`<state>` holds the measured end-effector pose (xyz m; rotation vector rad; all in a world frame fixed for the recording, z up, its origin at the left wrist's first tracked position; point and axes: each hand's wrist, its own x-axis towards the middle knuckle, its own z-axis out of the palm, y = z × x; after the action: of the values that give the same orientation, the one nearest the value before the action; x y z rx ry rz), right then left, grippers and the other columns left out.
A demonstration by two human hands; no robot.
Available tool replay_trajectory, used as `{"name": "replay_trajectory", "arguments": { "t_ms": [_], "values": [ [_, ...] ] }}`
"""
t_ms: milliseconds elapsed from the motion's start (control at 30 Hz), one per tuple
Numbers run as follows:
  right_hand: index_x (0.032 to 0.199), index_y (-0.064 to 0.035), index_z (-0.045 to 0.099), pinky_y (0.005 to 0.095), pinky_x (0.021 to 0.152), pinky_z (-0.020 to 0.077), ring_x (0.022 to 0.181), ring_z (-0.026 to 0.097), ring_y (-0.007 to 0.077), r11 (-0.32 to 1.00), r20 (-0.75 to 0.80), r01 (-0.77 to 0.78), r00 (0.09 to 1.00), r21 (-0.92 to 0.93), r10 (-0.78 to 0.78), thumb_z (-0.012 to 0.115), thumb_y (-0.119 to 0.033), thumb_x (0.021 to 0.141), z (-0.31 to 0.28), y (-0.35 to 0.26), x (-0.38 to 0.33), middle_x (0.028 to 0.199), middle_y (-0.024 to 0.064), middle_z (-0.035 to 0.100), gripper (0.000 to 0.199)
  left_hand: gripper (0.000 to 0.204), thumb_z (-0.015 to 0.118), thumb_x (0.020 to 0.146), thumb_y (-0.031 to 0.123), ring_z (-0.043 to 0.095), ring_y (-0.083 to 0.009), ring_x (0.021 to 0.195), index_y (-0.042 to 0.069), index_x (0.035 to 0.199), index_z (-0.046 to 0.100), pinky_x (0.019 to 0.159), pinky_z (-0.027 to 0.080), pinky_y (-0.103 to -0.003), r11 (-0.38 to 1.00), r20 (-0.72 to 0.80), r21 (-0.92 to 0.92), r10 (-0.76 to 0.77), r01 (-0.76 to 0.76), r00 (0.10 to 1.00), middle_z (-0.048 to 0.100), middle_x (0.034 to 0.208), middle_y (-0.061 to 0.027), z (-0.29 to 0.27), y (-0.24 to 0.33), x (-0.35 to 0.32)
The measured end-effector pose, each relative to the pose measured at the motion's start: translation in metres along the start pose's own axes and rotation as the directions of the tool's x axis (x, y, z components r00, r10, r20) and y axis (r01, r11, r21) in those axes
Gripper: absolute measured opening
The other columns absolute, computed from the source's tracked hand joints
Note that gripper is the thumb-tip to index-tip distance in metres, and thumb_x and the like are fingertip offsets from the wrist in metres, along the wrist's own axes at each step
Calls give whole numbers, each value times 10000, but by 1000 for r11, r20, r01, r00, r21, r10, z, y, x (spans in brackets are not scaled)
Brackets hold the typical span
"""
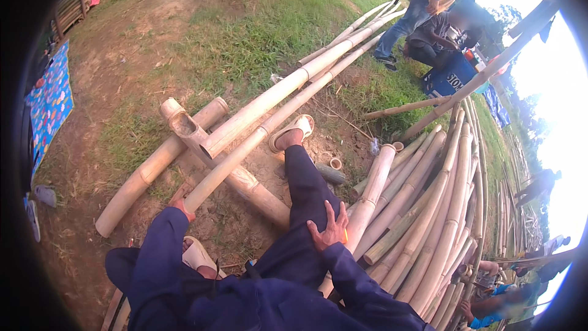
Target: The person uses a hand saw to cut long bamboo poles into shorter sections. They repeatedly position a pole on a makeshift stand, saw through it, and move the cut pieces aside. The work is performed outdoors in a yard with stacks of bamboo.
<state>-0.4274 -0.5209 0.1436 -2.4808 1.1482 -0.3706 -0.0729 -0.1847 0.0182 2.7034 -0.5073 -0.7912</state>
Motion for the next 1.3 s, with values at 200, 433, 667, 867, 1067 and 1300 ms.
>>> {"name": "replay_trajectory", "arguments": {
  "t_ms": [200,433,667,867,1067,1300],
  "values": [
    [1541,-204,413,582,1193,300,1456,283,520,1000,-15,4,1000,-2,-4,801,-382,822,2,4,7,1606,297,237,836,634,863,658,344,687,-357,1120,62,1196,682,993,545,-449,997,44,11,-78,77,996,717,1169,-205,-3,17,4],
    [1541,-206,410,575,1194,299,1455,284,522,999,3,-16,1000,-37,16,800,-370,820,1,-8,8,1605,301,240,837,651,871,667,356,680,-362,1139,75,1220,674,1021,529,-458,995,61,11,-102,102,993,713,1190,-200,-14,25,-6],
    [1541,-204,408,573,1196,299,1457,287,514,998,11,-33,999,-44,34,796,-370,826,-2,-15,9,1608,301,235,831,639,851,683,355,678,-360,1143,89,1235,672,1037,513,-470,992,49,18,-125,124,991,713,1177,-197,-17,35,-14],
    [1540,-202,411,572,1198,297,1459,288,508,999,3,-23,1000,-37,23,799,-363,828,2,-14,10,1609,295,238,827,596,830,669,336,675,-366,1133,79,1186,683,1035,505,-480,999,-61,-25,-25,24,998,718,1157,-193,-89,47,-37],
    [1543,-201,409,573,1194,305,1455,290,515,998,17,-33,999,-63,34,808,-353,824,-3,-13,9,1607,294,241,836,507,818,622,260,711,-366,1024,41,1072,737,928,562,-449,993,-243,113,44,-17,969,739,1048,-216,-197,59,-46],
    [1543,-205,407,575,1192,314,1452,291,520,999,21,-19,1000,-50,20,809,-357,825,0,-8,10,1608,293,238,837,561,837,613,277,701,-381,1039,65,1119,719,967,541,-457,977,-358,212,70,8,931,735,1067,-210,-294,68,-60]
  ]
}}
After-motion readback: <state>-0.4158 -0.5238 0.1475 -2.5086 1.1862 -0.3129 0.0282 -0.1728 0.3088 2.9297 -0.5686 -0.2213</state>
